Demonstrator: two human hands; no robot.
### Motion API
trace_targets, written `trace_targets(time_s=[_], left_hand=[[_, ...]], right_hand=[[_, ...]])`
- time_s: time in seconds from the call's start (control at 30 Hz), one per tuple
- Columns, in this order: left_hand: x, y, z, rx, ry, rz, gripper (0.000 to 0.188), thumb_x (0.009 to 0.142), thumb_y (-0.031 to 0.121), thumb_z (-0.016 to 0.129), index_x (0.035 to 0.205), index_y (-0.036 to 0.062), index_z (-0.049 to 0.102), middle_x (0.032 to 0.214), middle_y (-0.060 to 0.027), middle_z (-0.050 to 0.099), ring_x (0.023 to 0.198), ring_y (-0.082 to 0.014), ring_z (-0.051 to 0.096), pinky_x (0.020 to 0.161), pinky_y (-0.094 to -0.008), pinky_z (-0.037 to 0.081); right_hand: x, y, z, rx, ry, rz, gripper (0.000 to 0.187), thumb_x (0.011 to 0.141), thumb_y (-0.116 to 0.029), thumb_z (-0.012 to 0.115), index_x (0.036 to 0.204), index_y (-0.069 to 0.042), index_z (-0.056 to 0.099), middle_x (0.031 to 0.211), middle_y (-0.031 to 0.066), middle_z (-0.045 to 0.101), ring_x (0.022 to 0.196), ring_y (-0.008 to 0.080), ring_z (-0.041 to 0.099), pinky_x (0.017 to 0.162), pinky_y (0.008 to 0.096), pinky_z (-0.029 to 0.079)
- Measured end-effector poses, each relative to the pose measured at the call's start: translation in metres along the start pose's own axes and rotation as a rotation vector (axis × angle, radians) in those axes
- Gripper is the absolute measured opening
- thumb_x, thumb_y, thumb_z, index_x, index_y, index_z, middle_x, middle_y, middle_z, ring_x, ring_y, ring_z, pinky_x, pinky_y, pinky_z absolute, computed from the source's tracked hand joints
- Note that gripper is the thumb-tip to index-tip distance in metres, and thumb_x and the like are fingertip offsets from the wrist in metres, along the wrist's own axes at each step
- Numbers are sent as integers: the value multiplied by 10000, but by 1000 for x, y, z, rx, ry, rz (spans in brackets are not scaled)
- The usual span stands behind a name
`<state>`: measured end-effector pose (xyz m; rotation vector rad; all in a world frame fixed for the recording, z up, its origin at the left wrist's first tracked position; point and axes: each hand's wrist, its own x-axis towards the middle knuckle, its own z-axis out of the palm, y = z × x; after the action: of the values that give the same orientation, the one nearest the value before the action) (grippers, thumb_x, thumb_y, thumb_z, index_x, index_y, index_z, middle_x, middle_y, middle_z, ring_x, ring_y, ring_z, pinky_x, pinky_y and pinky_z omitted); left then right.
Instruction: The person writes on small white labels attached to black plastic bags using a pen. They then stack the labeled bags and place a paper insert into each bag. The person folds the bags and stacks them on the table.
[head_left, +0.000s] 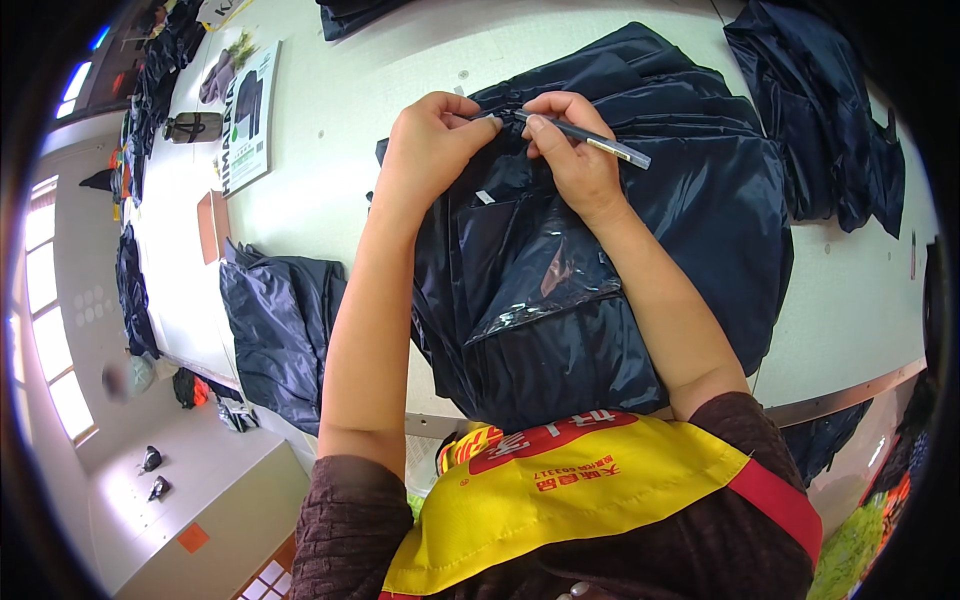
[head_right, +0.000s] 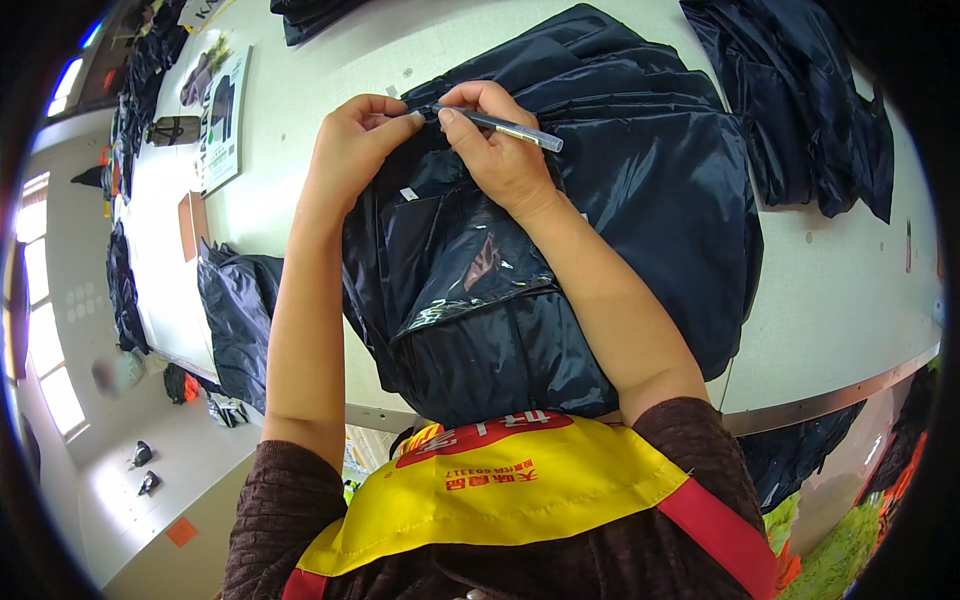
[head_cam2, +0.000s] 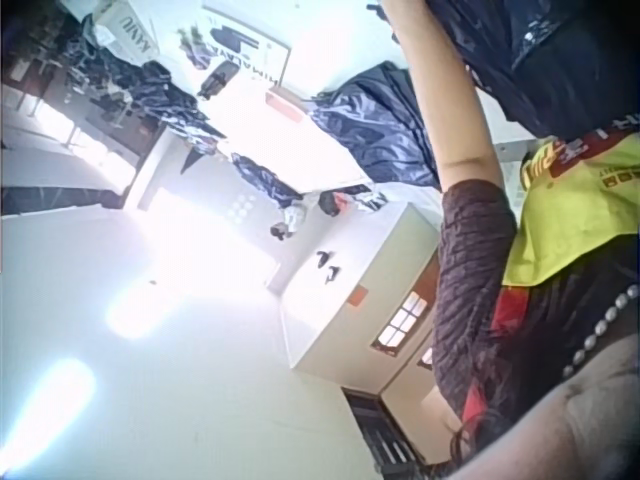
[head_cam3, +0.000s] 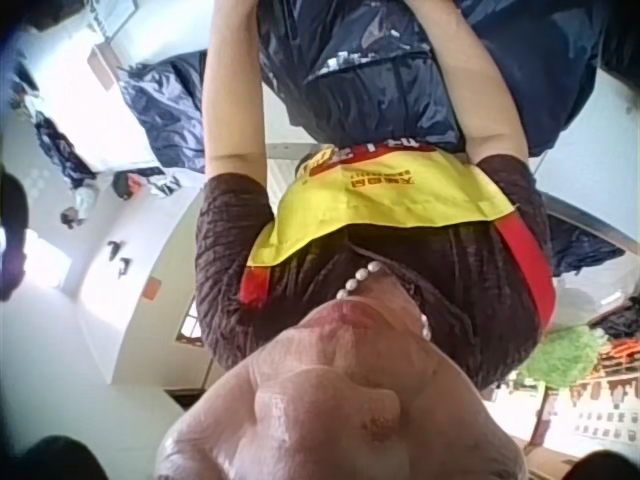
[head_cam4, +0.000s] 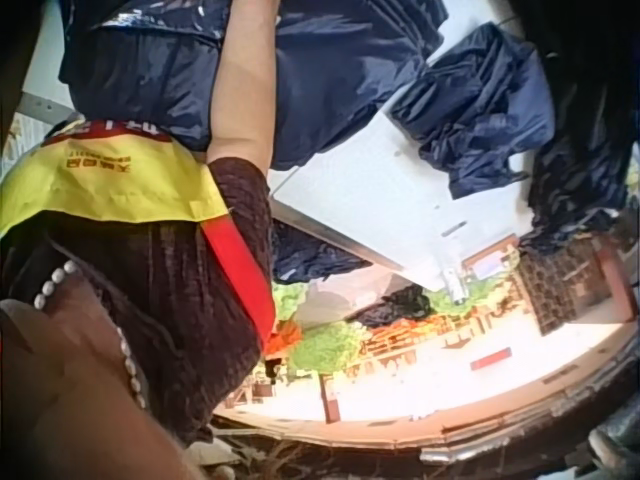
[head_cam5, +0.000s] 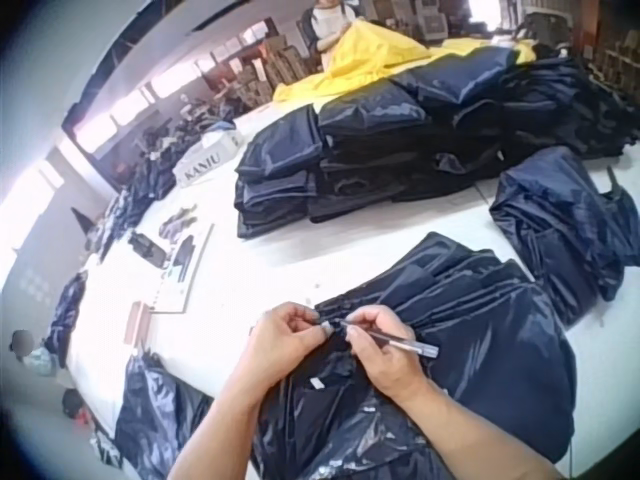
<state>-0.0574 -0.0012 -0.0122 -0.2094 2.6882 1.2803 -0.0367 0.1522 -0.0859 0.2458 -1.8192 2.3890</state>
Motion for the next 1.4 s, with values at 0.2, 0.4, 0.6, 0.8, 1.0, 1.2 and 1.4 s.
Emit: trace_targets(time_s=[0.2,0.4,0.6,0.8,1.0,1.2,1.4], left_hand=[[14,-8,2,85,-78,-44,249,745,224,648,838,0,705,691,-89,652,632,-141,601,613,-263,479],[21,-3,5,-134,-81,-199,210,749,166,639,844,-10,705,725,-104,659,619,-156,599,603,-270,484],[22,2,8,-371,-58,-264,203,810,142,624,842,-51,679,735,-92,650,620,-155,582,588,-263,474],[24,-4,11,-327,-100,-123,218,821,176,629,837,-36,677,726,-84,639,654,-145,569,608,-260,456],[32,-4,12,-60,-103,-62,226,848,185,608,876,-31,669,727,-42,631,621,-105,553,579,-229,454],[28,-3,5,-172,-130,-186,235,853,187,596,901,-32,666,750,-52,643,620,-110,570,570,-228,461],[26,-5,7,-135,-121,-92,251,865,198,584,916,-35,663,753,-51,637,631,-104,568,579,-225,462]], right_hand=[[0,-1,0,-21,5,-13,163,868,-147,598,974,-25,578,783,30,609,689,73,559,636,208,459],[0,0,0,-39,9,-26,174,863,-155,604,972,-22,581,800,42,619,710,91,576,653,216,470],[1,2,1,-51,15,-17,172,862,-154,608,971,-23,583,818,52,622,723,104,582,663,224,477],[3,2,3,-41,38,-11,168,868,-150,603,977,-24,577,809,46,618,715,95,576,657,220,474],[4,6,1,-25,57,-14,167,871,-155,598,971,-24,580,795,44,616,707,93,574,646,222,471],[5,4,4,-79,60,-9,168,864,-156,603,962,-21,585,778,49,621,682,108,577,633,235,472],[6,5,4,-105,41,-13,168,863,-158,609,957,-22,581,778,60,628,678,116,589,633,242,478]])
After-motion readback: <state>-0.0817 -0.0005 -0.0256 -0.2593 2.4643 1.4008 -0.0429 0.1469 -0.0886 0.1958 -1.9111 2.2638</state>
